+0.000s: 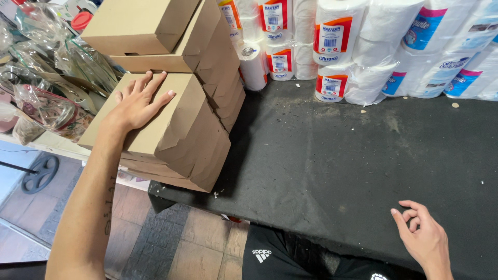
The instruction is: The person assembles cardboard boxes by folding the sides and tucking in the flaps, then stacks the finished boxes on top of each other.
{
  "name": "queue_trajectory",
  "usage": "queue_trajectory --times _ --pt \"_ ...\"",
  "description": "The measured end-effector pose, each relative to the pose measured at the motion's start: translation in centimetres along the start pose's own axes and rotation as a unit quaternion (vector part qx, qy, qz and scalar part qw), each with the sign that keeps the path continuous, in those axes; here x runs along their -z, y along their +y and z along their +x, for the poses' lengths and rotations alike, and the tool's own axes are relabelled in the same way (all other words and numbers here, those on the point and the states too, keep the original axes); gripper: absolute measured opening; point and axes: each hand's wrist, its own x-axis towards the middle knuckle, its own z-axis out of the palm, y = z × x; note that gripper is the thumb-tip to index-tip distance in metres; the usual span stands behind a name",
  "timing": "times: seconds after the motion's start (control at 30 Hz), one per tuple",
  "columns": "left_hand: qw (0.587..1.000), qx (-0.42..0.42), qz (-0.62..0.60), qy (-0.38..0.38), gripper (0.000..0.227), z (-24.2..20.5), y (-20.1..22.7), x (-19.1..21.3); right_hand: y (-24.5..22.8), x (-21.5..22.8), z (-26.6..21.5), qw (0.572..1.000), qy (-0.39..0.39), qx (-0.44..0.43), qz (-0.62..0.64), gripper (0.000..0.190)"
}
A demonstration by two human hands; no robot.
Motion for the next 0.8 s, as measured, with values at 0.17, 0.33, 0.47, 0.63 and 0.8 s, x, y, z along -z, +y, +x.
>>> queue_trajectory --times 0.17,0.33,0.47,0.63,0.8 --pt "1.0 -0.002 -0.009 0.016 0.08 -0.6 -0.3 -0.2 0.5 -0.3 -0.1 0.999 0.018 0.028 0.002 0.026" --pt "0.999 -0.009 -0.016 0.032 0.079 -1.3 0.1 -0.1 0.6 -0.3 0.0 0.999 0.02 0.037 -0.018 0.018" --pt "1.0 0.0 -0.016 0.02 0.079 -1.4 -0.1 -0.3 0.1 0.0 -0.3 0.999 0.016 0.024 -0.018 0.018" --pt "1.0 0.015 -0.024 0.008 0.08 -1.4 0.3 -0.1 0.1 -0.1 -0.4 0.999 0.022 0.023 -0.025 0.017" --pt "1.0 0.019 -0.012 0.018 0.079 -2.6 1.4 1.0 0.3 -0.2 -0.4 0.999 0.035 0.033 -0.002 0.016"
